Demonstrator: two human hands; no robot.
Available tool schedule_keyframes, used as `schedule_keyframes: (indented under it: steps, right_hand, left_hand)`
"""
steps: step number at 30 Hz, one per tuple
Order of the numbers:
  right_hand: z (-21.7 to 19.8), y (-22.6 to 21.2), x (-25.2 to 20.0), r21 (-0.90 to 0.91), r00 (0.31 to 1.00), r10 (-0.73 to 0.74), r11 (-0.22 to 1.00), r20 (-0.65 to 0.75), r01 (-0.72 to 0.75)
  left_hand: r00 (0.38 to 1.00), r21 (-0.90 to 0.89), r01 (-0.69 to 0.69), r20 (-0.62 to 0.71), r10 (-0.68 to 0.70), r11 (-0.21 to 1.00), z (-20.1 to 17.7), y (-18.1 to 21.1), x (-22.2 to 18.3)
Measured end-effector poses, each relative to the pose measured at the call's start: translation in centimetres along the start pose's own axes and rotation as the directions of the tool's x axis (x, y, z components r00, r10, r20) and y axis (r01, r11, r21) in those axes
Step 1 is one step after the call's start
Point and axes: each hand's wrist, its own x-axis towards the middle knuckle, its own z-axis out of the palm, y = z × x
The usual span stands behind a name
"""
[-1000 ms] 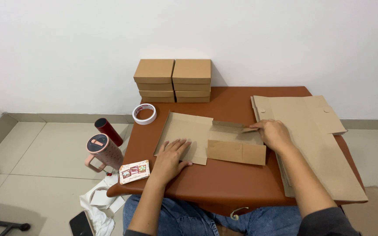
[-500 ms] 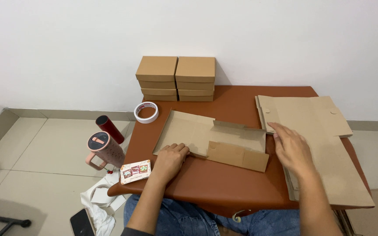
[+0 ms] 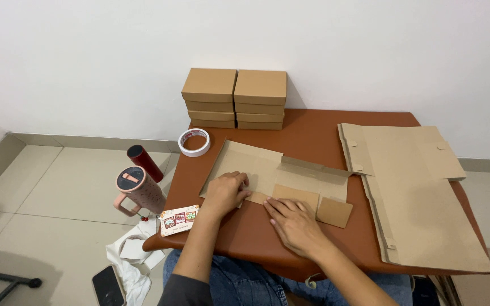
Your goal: Assembling a cardboard box by folding and tucking flaps from a flat template.
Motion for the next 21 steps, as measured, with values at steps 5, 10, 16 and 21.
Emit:
schedule_keyframes:
  steps: [5,10,16,21]
  right_hand:
    - [1.5,-0.4,3.0,-0.186,0.992,-0.110,0.978,-0.070,0.095]
    - [2.1,-0.8,4.9,-0.250,0.973,-0.166,0.960,-0.158,0.124]
    - [-2.0,1.1,0.7,-0.226,0.986,0.000,0.973,-0.169,-0.039]
    - [-7.0,4.3,-7.0,-0.056,0.798,0.553,0.812,-0.240,-0.580]
  left_hand:
    - [1.000,-0.036,0.007,0.026,-0.007,0.999,0.2,-1.2,-0.1]
    - [0.999,-0.097,0.052,0.005,-0.051,0.994,-0.5,-0.9,-0.8]
    - [0.990,-0.164,0.141,-0.002,-0.144,0.976,-0.9,1.4,-2.8]
    - [0.992,-0.073,0.083,-0.087,-0.090,0.994,1.4,1.4,-3.0]
